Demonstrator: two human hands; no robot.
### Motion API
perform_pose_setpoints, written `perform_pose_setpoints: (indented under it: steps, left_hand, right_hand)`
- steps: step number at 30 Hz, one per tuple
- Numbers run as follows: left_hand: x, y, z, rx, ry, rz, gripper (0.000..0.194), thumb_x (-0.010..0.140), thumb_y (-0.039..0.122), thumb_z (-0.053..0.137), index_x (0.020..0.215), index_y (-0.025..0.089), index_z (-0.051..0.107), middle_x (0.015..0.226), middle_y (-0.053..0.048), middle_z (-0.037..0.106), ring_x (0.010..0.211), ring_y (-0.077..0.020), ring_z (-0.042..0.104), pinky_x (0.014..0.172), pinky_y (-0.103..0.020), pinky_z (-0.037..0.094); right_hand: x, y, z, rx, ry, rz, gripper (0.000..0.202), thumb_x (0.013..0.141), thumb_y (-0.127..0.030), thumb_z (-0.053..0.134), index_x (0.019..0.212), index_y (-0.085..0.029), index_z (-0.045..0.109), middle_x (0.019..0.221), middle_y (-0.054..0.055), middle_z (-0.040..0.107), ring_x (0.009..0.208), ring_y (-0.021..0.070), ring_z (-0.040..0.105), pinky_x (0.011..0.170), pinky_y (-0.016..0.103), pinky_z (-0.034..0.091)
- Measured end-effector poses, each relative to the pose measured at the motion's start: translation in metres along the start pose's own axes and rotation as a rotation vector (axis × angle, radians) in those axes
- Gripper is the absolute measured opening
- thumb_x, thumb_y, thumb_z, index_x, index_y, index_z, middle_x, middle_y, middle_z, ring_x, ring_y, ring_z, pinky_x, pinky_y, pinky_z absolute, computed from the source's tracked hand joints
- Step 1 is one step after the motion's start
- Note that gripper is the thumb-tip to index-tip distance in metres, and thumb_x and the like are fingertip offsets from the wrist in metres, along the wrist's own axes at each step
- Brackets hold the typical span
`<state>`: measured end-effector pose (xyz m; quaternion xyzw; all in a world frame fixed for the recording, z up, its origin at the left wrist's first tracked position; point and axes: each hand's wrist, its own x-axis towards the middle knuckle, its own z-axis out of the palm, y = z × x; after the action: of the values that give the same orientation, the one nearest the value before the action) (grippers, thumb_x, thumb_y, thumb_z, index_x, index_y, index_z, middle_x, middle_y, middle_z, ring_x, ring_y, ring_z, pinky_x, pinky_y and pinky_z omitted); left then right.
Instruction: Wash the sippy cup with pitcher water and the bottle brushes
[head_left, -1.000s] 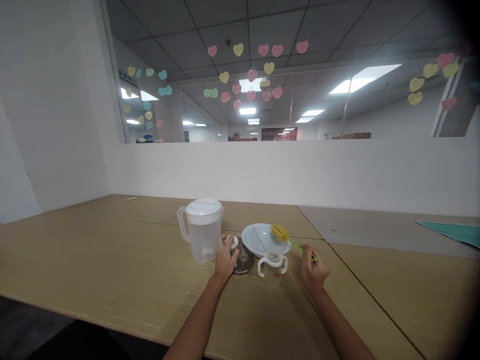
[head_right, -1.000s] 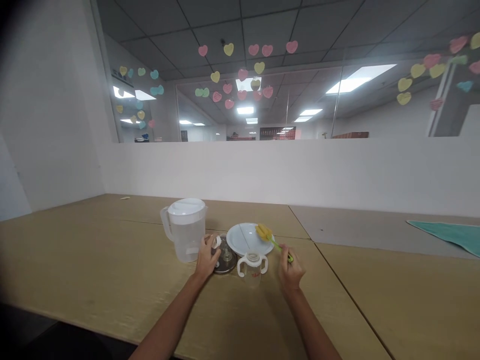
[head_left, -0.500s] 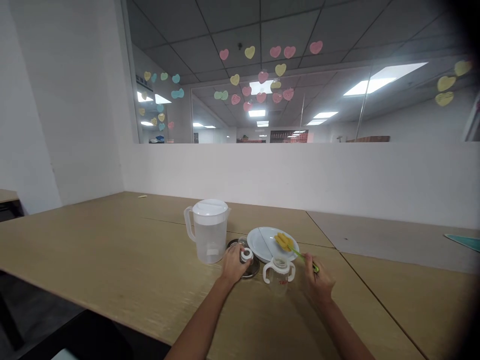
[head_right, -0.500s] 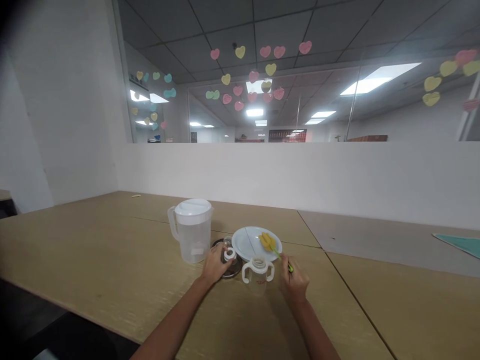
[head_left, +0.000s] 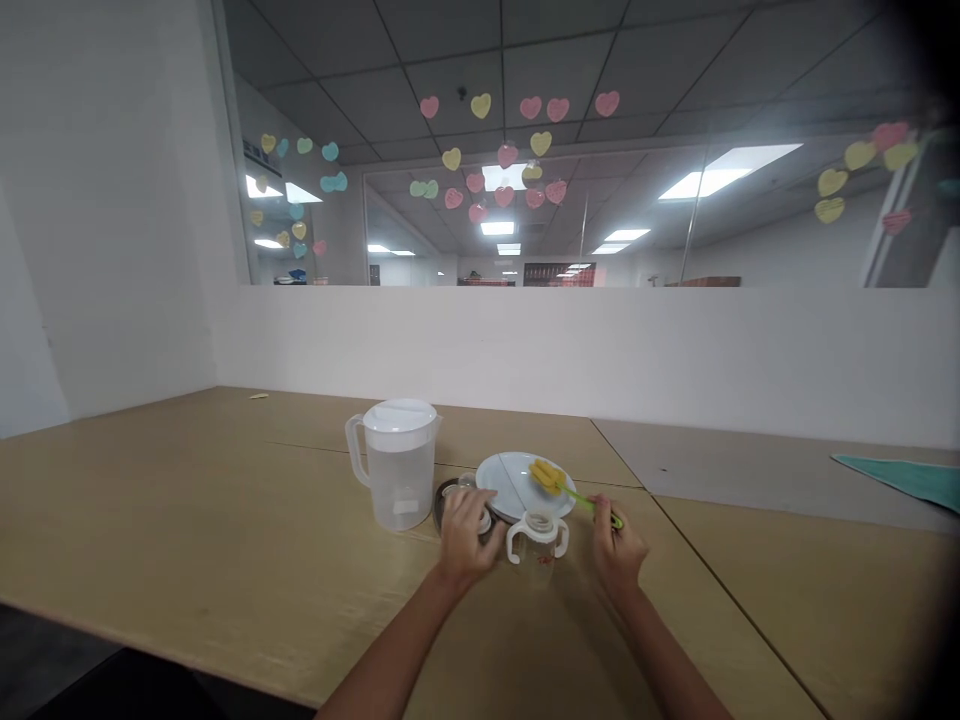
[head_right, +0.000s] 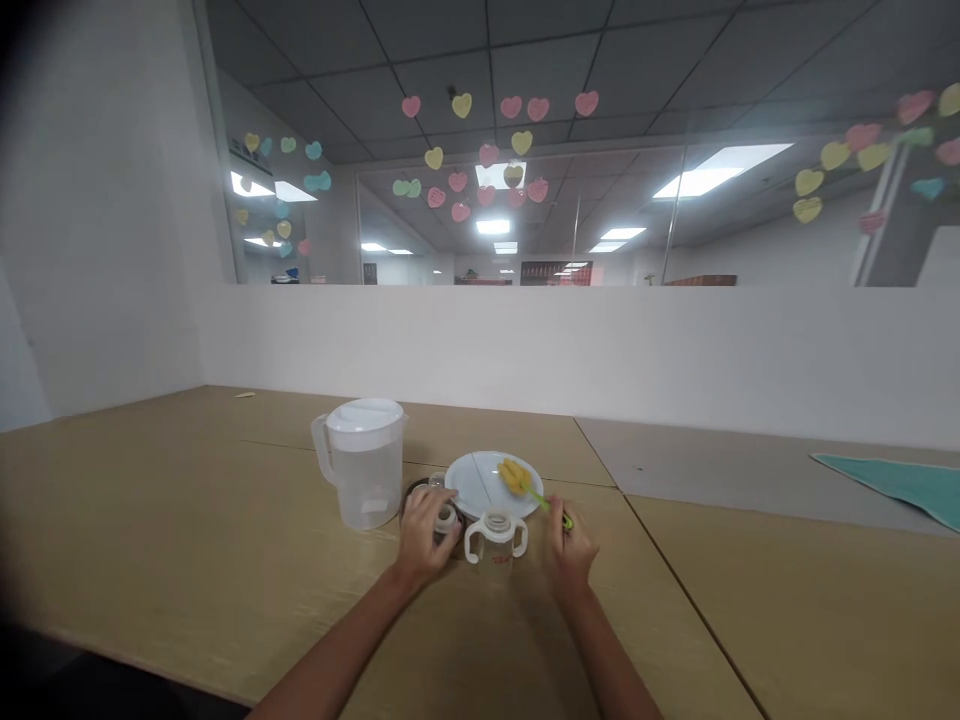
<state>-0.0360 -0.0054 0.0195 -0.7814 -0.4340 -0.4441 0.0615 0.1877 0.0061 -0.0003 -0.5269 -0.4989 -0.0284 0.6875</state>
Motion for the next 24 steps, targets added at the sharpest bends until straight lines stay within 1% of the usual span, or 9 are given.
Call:
perform_pose_setpoints:
  steps: [2,3,6,9,12,15,18,22,24]
  left_hand:
    - [-0.003,0.018,0.009,-0.071,-0.088,0.128,0.047,0.077,0.045,0.05,0.117,0.019,0.052,0.112,-0.01,0.059,0.105,-0.0257,0.05,0.092,-0.04,0.036]
    - [-0.005,0.025,0.015,-0.088,-0.12,0.143,0.05,0.077,0.046,0.051,0.119,0.019,0.051,0.112,-0.01,0.059,0.105,-0.026,0.051,0.092,-0.04,0.037]
    - [-0.012,0.037,0.033,-0.124,-0.168,0.058,0.05,0.078,0.044,0.051,0.123,0.02,0.048,0.112,-0.012,0.059,0.104,-0.0266,0.052,0.093,-0.042,0.037]
    - [-0.018,0.036,0.043,-0.211,-0.264,0.005,0.057,0.077,0.04,0.054,0.129,0.02,0.04,0.118,-0.011,0.056,0.108,-0.0263,0.05,0.096,-0.042,0.036]
    - [-0.018,0.033,0.044,-0.339,-0.329,0.007,0.059,0.076,0.039,0.058,0.129,0.021,0.038,0.121,-0.01,0.054,0.108,-0.0243,0.05,0.093,-0.038,0.039]
    - [-0.016,0.032,0.041,-0.449,-0.309,-0.019,0.047,0.076,0.043,0.058,0.116,0.02,0.048,0.115,-0.009,0.055,0.104,-0.0226,0.051,0.09,-0.035,0.041]
    - [-0.013,0.035,0.039,-0.597,-0.357,-0.1,0.044,0.074,0.044,0.061,0.107,0.018,0.051,0.106,-0.008,0.059,0.094,-0.0205,0.055,0.082,-0.032,0.045]
    - [-0.011,0.044,0.034,-0.766,-0.471,-0.16,0.064,0.066,0.04,0.07,0.121,0.02,0.044,0.112,-0.007,0.059,0.098,-0.0223,0.056,0.086,-0.033,0.044]
    - [-0.01,0.05,0.03,-0.811,-0.506,-0.141,0.064,0.067,0.038,0.069,0.123,0.021,0.044,0.113,-0.006,0.059,0.102,-0.0234,0.055,0.087,-0.033,0.043]
  right_hand:
    - [0.002,-0.004,-0.001,0.028,0.026,0.098,0.057,0.084,-0.058,0.034,0.08,-0.012,0.066,0.064,0.007,0.063,0.06,0.0154,0.055,0.058,0.025,0.039]
    - [0.003,-0.005,-0.001,0.04,0.033,0.132,0.058,0.084,-0.06,0.034,0.081,-0.012,0.066,0.063,0.006,0.062,0.059,0.0157,0.054,0.056,0.025,0.039]
    - [0.007,-0.006,-0.002,0.065,0.054,0.174,0.061,0.082,-0.063,0.033,0.081,-0.012,0.066,0.056,0.004,0.059,0.057,0.0159,0.053,0.054,0.024,0.037]
    - [0.009,-0.007,-0.002,0.085,0.071,0.179,0.062,0.081,-0.065,0.033,0.08,-0.012,0.067,0.051,0.002,0.056,0.054,0.0158,0.053,0.052,0.025,0.036]
    - [0.009,-0.008,-0.002,0.11,0.067,0.197,0.062,0.08,-0.065,0.034,0.079,-0.013,0.067,0.046,0.001,0.053,0.052,0.0155,0.052,0.052,0.025,0.036]
    - [0.009,-0.01,-0.002,0.146,0.05,0.228,0.061,0.08,-0.065,0.036,0.079,-0.012,0.066,0.044,-0.001,0.05,0.047,0.0138,0.048,0.05,0.025,0.037]
    - [0.007,-0.011,-0.001,0.194,0.022,0.276,0.057,0.081,-0.062,0.038,0.081,-0.012,0.064,0.044,-0.003,0.047,0.042,0.0114,0.044,0.047,0.024,0.037]
    - [0.002,-0.015,0.001,0.25,-0.013,0.316,0.051,0.082,-0.059,0.04,0.081,-0.012,0.062,0.044,-0.004,0.045,0.039,0.0099,0.043,0.044,0.022,0.037]
    - [0.0,-0.019,0.003,0.239,-0.008,0.273,0.05,0.082,-0.057,0.04,0.08,-0.013,0.062,0.044,-0.005,0.043,0.038,0.0094,0.042,0.044,0.022,0.037]
